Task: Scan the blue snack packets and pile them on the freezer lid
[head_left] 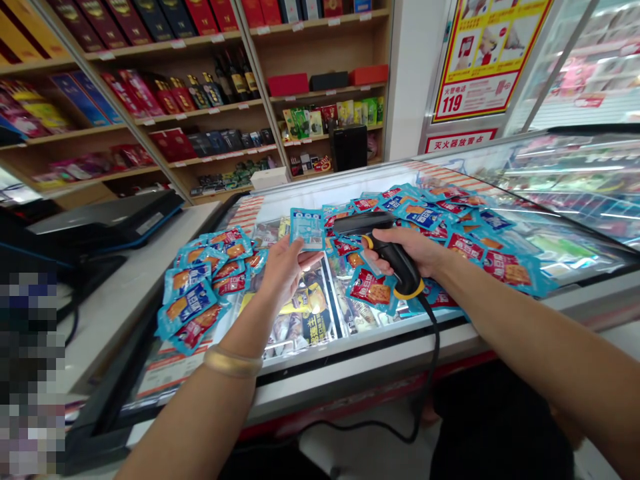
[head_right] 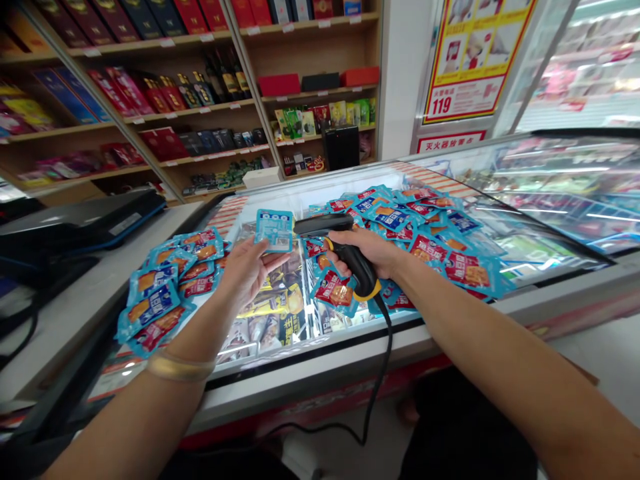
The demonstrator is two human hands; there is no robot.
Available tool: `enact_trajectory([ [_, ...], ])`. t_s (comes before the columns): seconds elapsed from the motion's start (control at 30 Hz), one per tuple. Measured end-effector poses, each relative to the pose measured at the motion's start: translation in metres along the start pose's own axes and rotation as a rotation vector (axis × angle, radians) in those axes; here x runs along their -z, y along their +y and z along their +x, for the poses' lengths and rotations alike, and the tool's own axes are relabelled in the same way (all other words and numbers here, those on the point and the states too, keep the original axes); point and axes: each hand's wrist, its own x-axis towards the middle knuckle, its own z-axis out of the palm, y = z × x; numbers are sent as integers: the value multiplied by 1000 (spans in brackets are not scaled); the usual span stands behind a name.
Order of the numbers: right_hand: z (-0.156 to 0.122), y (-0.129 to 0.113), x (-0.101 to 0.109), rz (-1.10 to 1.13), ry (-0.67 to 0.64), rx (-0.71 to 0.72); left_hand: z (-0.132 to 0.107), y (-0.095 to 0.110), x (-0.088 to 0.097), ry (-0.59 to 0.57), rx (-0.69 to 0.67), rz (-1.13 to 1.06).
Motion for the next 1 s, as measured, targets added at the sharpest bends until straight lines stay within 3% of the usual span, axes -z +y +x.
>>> enact_trajectory([
  [0.77, -1, -1, 0, -39, 3, -35, 6, -10, -1, 18, -20, -1],
  [0.9, -3, -4, -5, 36, 20, -28, 4, -2, 1, 46, -56, 24],
  [1.0, -1, -5, -15, 56, 15, -16, -1, 12, 17, 90, -133, 111],
])
